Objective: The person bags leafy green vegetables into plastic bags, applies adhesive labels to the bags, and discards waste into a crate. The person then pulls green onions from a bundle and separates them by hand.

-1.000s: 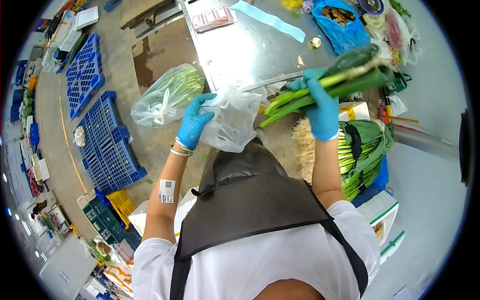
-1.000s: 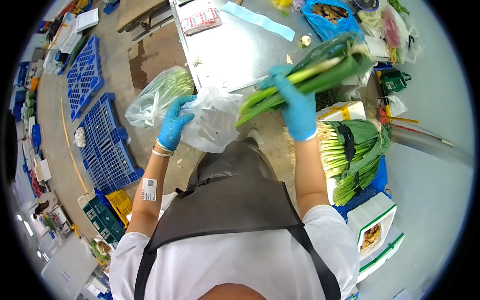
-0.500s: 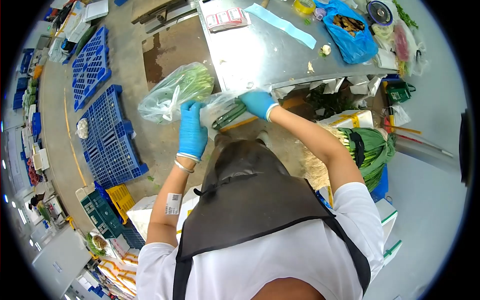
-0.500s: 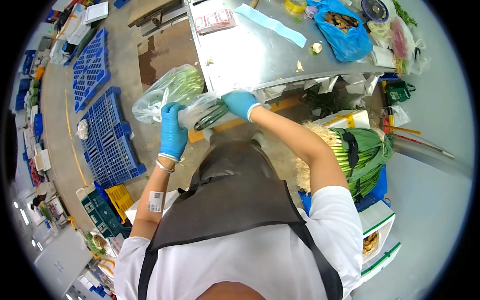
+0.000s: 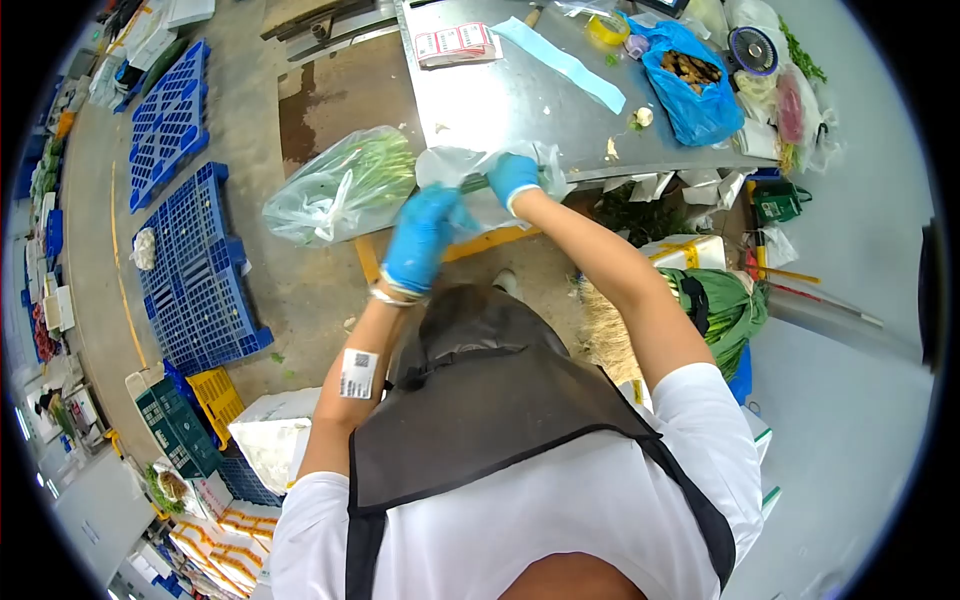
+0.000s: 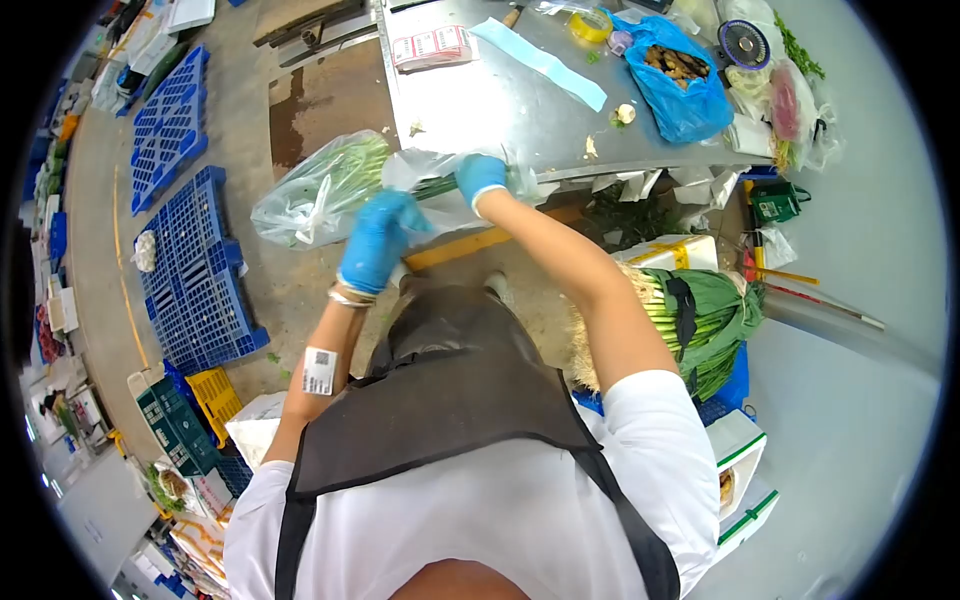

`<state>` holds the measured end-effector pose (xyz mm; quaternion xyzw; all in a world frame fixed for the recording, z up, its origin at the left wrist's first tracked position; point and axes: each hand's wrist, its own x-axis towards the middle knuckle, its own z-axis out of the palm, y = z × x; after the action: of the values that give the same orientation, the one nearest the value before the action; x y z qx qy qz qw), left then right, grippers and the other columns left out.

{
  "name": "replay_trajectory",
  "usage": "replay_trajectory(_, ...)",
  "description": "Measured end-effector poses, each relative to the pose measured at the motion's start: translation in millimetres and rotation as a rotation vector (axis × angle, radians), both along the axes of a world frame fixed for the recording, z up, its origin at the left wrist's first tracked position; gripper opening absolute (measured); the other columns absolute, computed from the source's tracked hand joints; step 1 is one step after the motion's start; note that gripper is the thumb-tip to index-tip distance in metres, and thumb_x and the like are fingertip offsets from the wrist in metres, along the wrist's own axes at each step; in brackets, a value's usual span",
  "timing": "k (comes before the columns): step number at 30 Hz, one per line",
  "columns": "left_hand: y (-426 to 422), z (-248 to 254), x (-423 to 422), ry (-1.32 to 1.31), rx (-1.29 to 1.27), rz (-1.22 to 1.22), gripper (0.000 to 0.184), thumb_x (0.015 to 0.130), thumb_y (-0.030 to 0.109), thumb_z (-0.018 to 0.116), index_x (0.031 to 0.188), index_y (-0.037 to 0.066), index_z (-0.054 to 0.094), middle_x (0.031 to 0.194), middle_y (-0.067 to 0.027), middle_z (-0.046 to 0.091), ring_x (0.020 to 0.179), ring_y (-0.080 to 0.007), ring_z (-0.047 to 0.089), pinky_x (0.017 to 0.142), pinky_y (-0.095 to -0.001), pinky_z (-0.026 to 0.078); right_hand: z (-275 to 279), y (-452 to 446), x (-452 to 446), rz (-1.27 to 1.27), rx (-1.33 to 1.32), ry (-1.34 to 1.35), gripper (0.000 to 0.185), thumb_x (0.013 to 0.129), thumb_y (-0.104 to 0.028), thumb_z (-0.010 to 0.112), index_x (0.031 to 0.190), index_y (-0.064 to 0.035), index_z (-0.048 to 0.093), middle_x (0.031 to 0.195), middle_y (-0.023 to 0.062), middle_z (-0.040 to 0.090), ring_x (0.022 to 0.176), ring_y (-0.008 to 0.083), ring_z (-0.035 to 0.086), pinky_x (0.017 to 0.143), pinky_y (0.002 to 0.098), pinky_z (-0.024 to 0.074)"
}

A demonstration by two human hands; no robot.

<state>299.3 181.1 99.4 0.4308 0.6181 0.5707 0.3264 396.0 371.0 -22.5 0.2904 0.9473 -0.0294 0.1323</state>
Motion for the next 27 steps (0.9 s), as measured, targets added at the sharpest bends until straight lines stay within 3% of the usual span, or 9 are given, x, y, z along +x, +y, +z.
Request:
replay_trajectory(3,17,-23,5,-0.763,-0.140,-0.122,0.020,0.095,0.019,0.051,0.084,0.005,0.058,0.077,-0.0054,0.055,0.076,-0.0202,0.056,0.079,-0.0365,0.051,3,9,-20,-0.069,0.058,-0.126,0.021,0.088,-0.018,0.054,0.096,-0.0103,0.072,0.101,0.0131,0.070,0.095,0.0305,0.067,0.083,0.0455,0.0501)
replay_trajectory(6,34,-24,-16,-0.989,0.004,0.063,0.021,0.096,0.022,0.053,0.092,0.003,0.062,0.090,-0.0102,0.064,0.091,-0.0239,0.062,0.085,-0.0369,0.050,13,11,1,-0.052,-0.117,0.038,0.021,0.086,-0.012,0.056,0.101,-0.0030,0.068,0.104,0.0208,0.066,0.100,0.0344,0.064,0.086,0.0417,0.0508)
replay_trajectory(8,36,-9,-22,-1.046,-0.028,0.126,0.022,0.096,0.022,0.052,0.100,0.002,0.062,0.097,-0.0118,0.067,0.099,-0.0246,0.063,0.086,-0.0359,0.050,31,19,13,-0.024,-0.405,0.151,0.040,0.085,-0.014,0.061,0.123,-0.0026,0.054,0.113,0.0223,0.062,0.099,0.0365,0.063,0.087,0.0415,0.0502)
replay_trajectory(11,28,-26,-26,-1.114,0.033,0.068,0.029,0.097,0.024,0.054,0.108,-0.002,0.061,0.116,-0.0188,0.063,0.115,-0.0308,0.058,0.097,-0.0408,0.048,93,11,45,-0.072,-0.665,0.506,0.049,0.082,-0.027,0.066,0.123,-0.0029,0.056,0.114,0.0215,0.062,0.102,0.0360,0.062,0.088,0.0401,0.0484)
replay_trajectory(14,26,-22,-19,-1.154,0.067,0.056,0.029,0.098,0.024,0.054,0.109,-0.002,0.061,0.114,-0.0176,0.063,0.111,-0.0298,0.060,0.097,-0.0413,0.048,94,10,54,-0.336,0.065,0.809,0.045,0.081,-0.031,0.068,0.114,-0.0003,0.064,0.102,0.0227,0.066,0.096,0.0364,0.064,0.086,0.0416,0.0495)
replay_trajectory(18,15,-19,-16,-1.239,0.081,0.089,0.026,0.098,0.021,0.054,0.108,-0.001,0.060,0.108,-0.0144,0.064,0.102,-0.0267,0.061,0.092,-0.0399,0.050,-34,87,90,-0.742,-0.655,0.660,0.042,0.081,-0.032,0.069,0.104,0.0037,0.066,0.092,0.0182,0.068,0.082,0.0277,0.064,0.076,0.0361,0.0505)
replay_trajectory(21,-19,-7,-28,-1.148,0.149,0.180,0.026,0.097,0.021,0.054,0.110,-0.001,0.060,0.102,-0.0128,0.065,0.098,-0.0252,0.063,0.090,-0.0390,0.051,99,55,99,-0.790,-1.103,0.882,0.031,0.082,-0.028,0.068,0.094,0.0004,0.069,0.086,0.0050,0.067,0.079,0.0122,0.058,0.076,0.0271,0.0463)
replay_trajectory(23,-47,17,-38,-1.121,0.202,0.163,0.027,0.097,0.021,0.054,0.112,-0.001,0.060,0.102,-0.0129,0.065,0.098,-0.0249,0.063,0.090,-0.0392,0.051,187,23,109,-0.557,-0.980,0.846,0.022,0.086,-0.023,0.066,0.089,-0.0017,0.070,0.085,0.0011,0.065,0.082,0.0097,0.057,0.078,0.0257,0.0448)
replay_trajectory(27,-78,40,-55,-1.208,0.174,0.100,0.028,0.097,0.020,0.054,0.113,-0.001,0.059,0.112,-0.0154,0.063,0.103,-0.0250,0.061,0.090,-0.0407,0.051,228,-29,116,-0.523,-1.300,0.929,0.022,0.087,-0.021,0.066,0.091,0.0001,0.070,0.087,0.0034,0.067,0.085,0.0096,0.059,0.080,0.0241,0.0444)
